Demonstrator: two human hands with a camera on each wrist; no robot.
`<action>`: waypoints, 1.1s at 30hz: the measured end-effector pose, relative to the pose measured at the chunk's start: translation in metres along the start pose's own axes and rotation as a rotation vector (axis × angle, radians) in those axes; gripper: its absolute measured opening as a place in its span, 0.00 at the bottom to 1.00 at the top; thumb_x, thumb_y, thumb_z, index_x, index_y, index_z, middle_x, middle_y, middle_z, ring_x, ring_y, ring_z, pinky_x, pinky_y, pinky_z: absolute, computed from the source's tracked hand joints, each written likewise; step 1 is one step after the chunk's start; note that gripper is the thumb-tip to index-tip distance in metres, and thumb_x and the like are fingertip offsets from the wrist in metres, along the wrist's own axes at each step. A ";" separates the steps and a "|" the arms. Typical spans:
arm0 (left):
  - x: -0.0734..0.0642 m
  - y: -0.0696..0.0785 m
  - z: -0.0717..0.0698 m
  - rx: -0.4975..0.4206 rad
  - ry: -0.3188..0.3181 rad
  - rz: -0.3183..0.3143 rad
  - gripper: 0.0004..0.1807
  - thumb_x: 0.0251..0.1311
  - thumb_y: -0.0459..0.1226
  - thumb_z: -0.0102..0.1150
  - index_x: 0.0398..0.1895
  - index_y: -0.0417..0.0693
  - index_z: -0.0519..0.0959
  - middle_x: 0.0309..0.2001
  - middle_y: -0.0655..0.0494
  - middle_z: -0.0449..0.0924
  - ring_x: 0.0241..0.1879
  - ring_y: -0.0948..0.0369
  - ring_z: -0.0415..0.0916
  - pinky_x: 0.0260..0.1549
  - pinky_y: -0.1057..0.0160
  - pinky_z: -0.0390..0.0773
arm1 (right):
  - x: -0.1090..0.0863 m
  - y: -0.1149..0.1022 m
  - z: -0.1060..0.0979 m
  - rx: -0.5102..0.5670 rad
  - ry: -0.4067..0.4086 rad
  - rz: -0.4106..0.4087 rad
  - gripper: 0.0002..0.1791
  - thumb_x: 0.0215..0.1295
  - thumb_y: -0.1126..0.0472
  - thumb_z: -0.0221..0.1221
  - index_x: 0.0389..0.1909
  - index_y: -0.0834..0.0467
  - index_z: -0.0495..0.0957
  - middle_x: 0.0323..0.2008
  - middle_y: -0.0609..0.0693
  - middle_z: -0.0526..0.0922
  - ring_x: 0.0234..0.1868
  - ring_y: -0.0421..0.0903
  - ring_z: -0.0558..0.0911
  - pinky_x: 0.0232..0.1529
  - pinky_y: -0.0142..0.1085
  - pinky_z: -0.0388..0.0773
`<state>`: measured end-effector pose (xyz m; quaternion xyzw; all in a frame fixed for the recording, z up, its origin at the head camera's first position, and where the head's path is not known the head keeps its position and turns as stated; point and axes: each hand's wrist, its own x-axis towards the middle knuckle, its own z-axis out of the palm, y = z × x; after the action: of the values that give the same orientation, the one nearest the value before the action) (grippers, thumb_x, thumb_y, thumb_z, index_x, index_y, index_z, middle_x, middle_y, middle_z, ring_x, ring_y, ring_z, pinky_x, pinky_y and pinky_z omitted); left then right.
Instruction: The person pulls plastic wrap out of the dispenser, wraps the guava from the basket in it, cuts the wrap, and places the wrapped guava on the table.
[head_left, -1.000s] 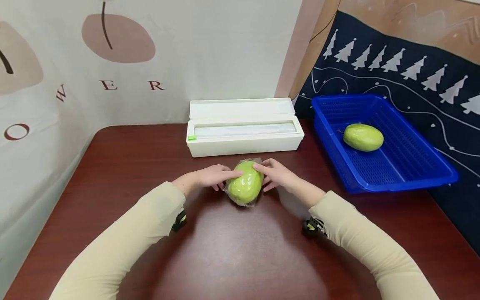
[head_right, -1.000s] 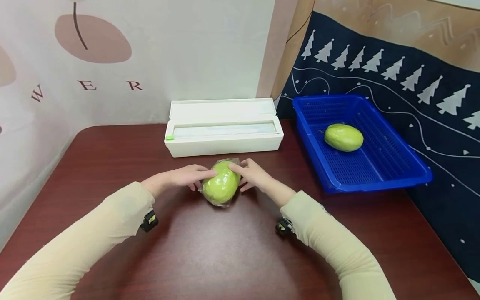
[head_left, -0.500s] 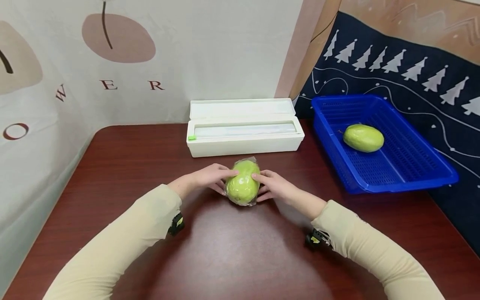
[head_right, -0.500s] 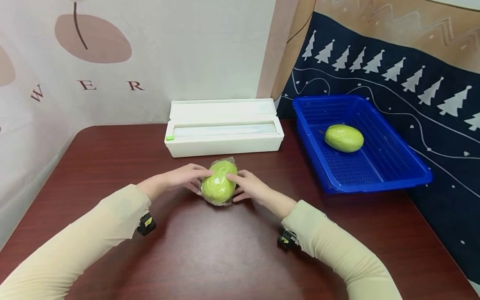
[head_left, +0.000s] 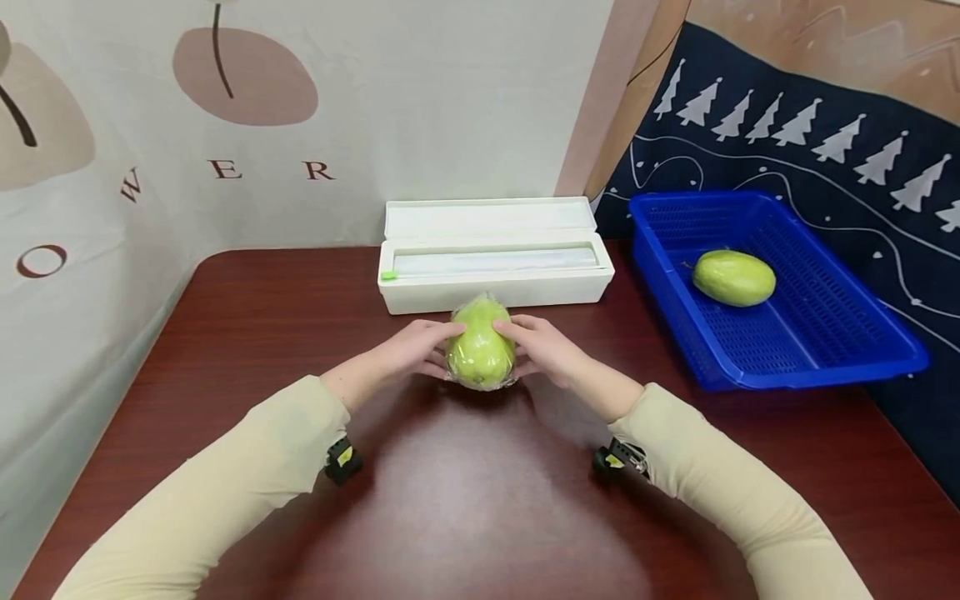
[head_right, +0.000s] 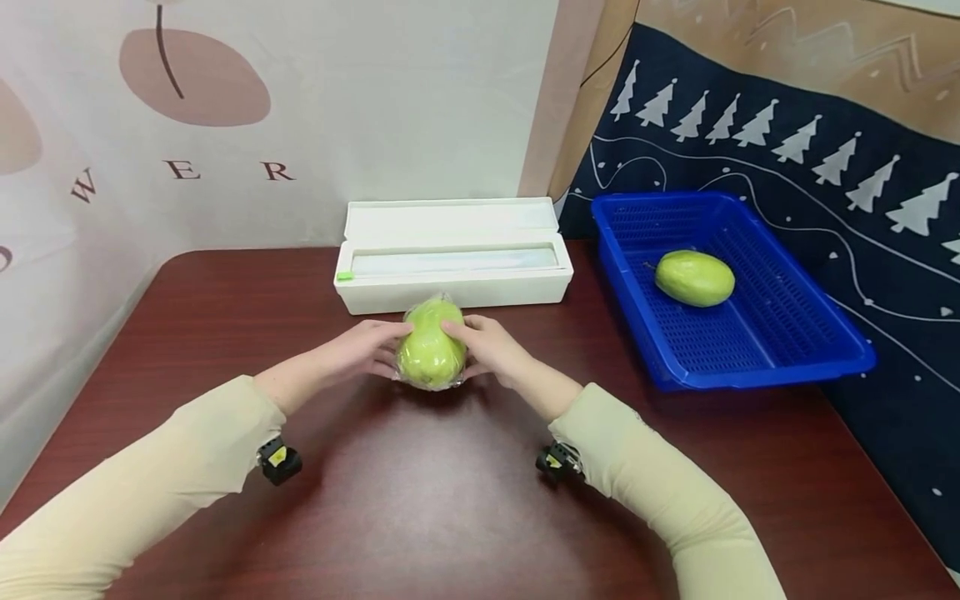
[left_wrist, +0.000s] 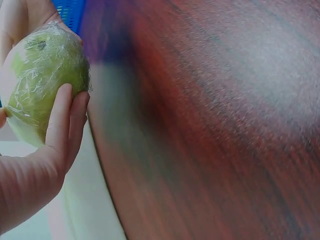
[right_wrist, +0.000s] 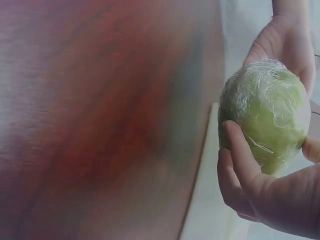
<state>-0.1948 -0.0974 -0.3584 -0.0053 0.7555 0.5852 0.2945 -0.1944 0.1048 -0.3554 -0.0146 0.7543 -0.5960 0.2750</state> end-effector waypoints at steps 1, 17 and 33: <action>-0.001 0.002 -0.002 -0.002 0.001 0.002 0.29 0.67 0.46 0.43 0.61 0.29 0.65 0.49 0.37 0.75 0.31 0.62 0.79 0.36 0.62 0.82 | 0.001 -0.003 0.001 -0.003 0.001 -0.003 0.30 0.71 0.51 0.46 0.66 0.65 0.59 0.57 0.67 0.72 0.49 0.53 0.79 0.41 0.43 0.82; -0.033 0.040 -0.043 0.086 0.094 0.072 0.32 0.69 0.46 0.38 0.63 0.25 0.54 0.54 0.38 0.66 0.34 0.66 0.77 0.40 0.69 0.79 | 0.023 -0.056 0.018 0.129 0.022 -0.091 0.32 0.66 0.56 0.54 0.65 0.66 0.57 0.58 0.64 0.70 0.55 0.55 0.76 0.48 0.44 0.80; -0.042 0.043 -0.088 0.166 0.208 0.007 0.35 0.70 0.50 0.30 0.69 0.31 0.51 0.62 0.37 0.61 0.51 0.59 0.72 0.54 0.65 0.74 | 0.060 -0.081 0.057 0.181 0.021 -0.087 0.32 0.65 0.56 0.56 0.67 0.63 0.59 0.60 0.61 0.71 0.55 0.55 0.77 0.49 0.45 0.79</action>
<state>-0.2143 -0.1756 -0.2891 -0.0387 0.8278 0.5179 0.2121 -0.2453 0.0095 -0.3131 -0.0164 0.6989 -0.6731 0.2412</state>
